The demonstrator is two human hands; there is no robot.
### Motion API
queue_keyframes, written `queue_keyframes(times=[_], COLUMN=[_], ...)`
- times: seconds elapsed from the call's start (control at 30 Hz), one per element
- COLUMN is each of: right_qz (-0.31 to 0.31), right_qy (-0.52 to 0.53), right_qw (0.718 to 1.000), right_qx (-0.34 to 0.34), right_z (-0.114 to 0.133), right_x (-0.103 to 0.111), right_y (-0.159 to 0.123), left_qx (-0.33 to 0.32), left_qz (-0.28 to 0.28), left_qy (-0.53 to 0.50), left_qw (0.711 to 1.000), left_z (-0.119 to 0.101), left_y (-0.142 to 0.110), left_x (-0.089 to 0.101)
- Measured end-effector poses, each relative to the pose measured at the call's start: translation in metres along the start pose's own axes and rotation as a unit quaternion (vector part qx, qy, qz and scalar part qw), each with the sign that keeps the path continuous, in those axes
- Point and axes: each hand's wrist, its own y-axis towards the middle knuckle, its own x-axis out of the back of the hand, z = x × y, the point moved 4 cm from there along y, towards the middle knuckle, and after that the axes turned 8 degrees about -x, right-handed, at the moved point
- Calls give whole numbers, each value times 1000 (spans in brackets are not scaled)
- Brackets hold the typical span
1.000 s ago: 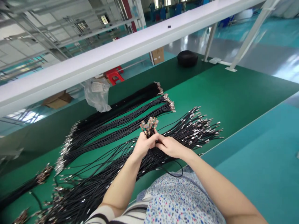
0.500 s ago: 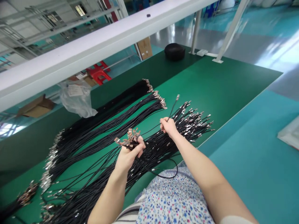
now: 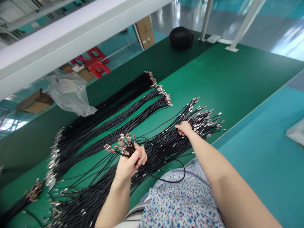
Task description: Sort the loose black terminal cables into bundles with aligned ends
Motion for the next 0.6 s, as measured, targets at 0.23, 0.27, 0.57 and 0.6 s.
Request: queue_keyframes(times=[0.23, 0.27, 0.57, 0.6], right_qz=[-39, -37, 32, 30], right_qy=[-1, 11, 16, 18], right_qw=[994, 989, 861, 857], right_qx=[103, 142, 507, 514], right_z=[9, 9, 24, 27], right_x=[-6, -8, -52, -54], right_y=[-35, -50, -165, -172], left_qx=[4, 8, 109, 113], left_qz=[-33, -50, -93, -95], left_qy=[-28, -40, 140, 150], left_qw=[999, 998, 980, 978], left_z=[1, 0, 10, 12], left_y=[-6, -4, 33, 32], left_x=[9, 11, 19, 20])
